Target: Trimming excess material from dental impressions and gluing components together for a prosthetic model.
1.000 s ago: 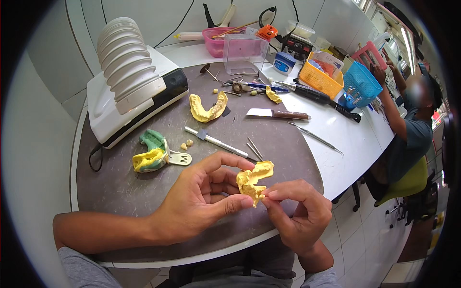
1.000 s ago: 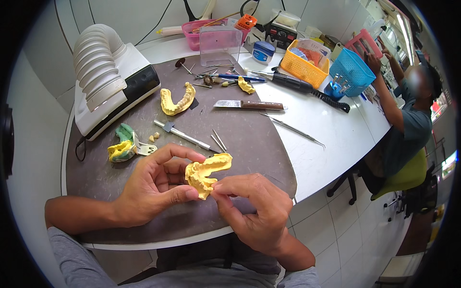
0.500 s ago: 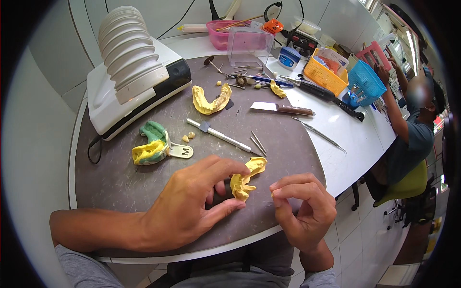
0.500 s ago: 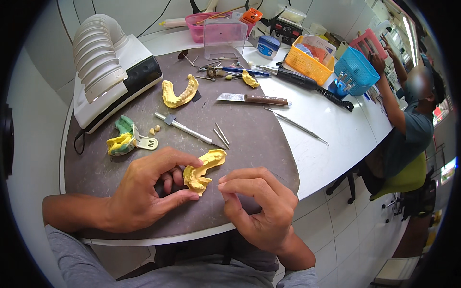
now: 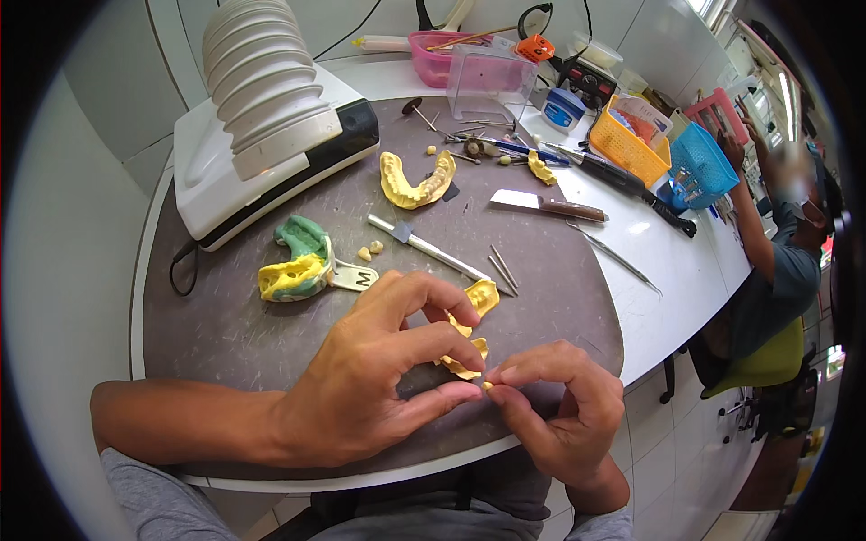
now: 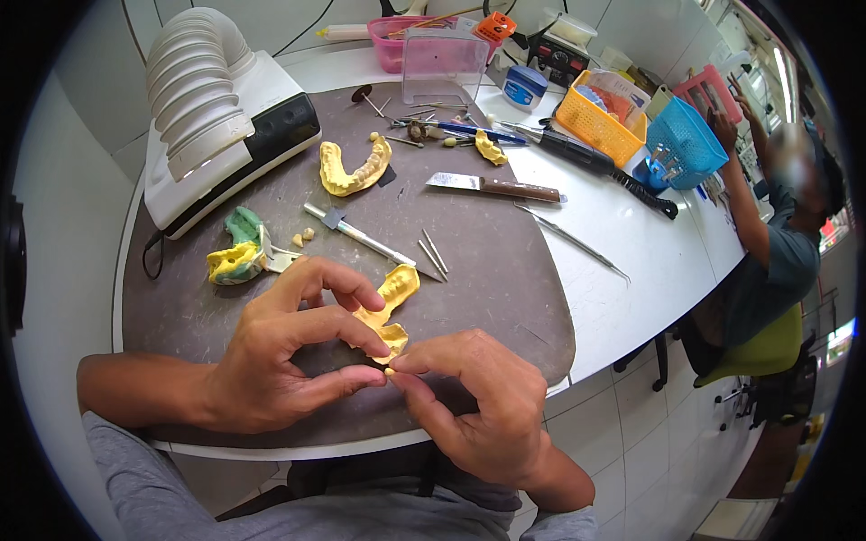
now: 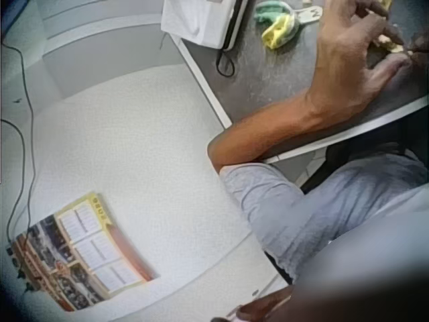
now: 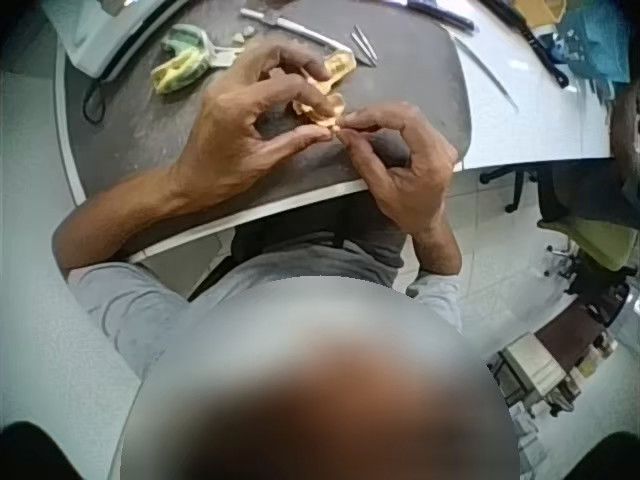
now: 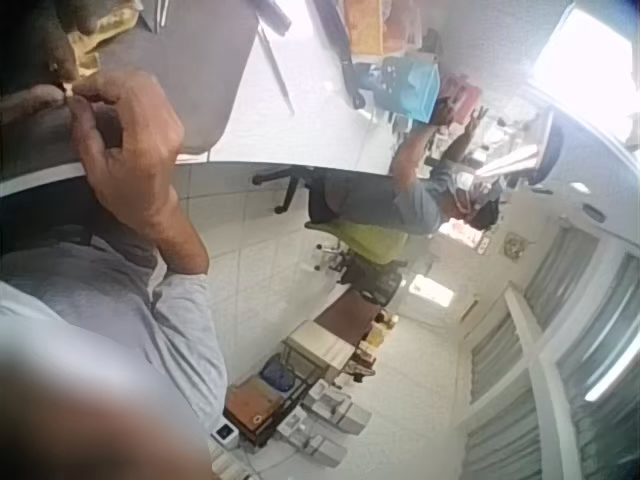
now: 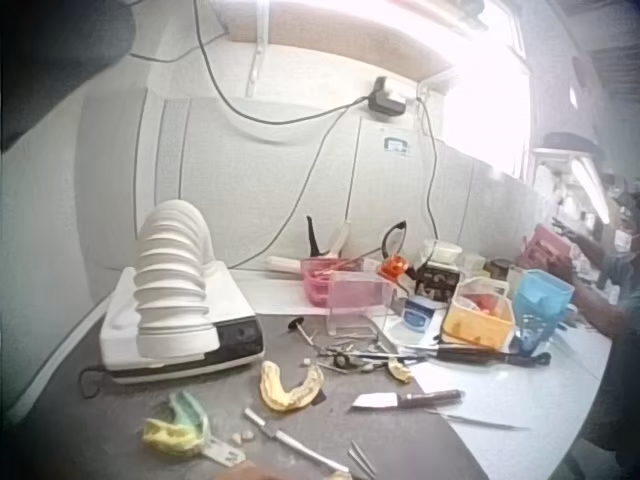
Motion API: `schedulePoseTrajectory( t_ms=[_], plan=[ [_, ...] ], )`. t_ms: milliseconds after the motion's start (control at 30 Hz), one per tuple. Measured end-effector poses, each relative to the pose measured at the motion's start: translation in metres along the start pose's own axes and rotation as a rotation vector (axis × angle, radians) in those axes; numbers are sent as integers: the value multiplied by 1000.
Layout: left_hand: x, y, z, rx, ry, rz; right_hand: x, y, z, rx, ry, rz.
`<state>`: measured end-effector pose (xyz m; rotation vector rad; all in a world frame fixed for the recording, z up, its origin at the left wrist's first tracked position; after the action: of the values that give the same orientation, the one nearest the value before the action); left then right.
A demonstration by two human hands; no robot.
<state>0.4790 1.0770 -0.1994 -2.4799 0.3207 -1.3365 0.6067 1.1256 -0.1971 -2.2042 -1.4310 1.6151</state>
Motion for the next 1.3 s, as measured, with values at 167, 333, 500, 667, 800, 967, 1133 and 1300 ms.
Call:
schedulePoseTrajectory(
  t_ms=[167, 333, 500, 667, 800, 967, 1133, 1300],
  plan=[
    [0, 1, 0, 7, 62, 19, 6, 0, 4, -4, -60, 91],
    [0, 3, 1, 13, 77, 13, 9, -2, 8, -85, -44, 134],
    [0, 0, -4, 55, 2, 49, 8, -5, 6, -106, 4, 104],
    [-6, -2, -7, 56, -24, 11, -1, -18, 3, -100, 227, -32],
    [-9, -2, -2, 14, -38, -30, 6, -20, 9, -132, 204, 1],
    [-14, -1, 2, -12, -34, -66, 8, -20, 13, -178, 229, -6],
    [-15, 0, 3, -9, -40, -73, 10, -20, 16, -192, 244, 5],
    [-14, 0, 3, -8, -37, -62, 8, -18, 16, -197, 264, -3]
  ],
)
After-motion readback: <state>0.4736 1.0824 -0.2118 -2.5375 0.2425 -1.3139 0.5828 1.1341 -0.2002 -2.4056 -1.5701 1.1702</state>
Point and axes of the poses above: each hand's wrist, its own y-axis away from the middle knuckle, its own z-axis out of the palm, x = y × z, the point moved 10 cm from there along -y, towards the middle knuckle, and after that the axes turned 2 degrees about y, right-handed, at the moved point
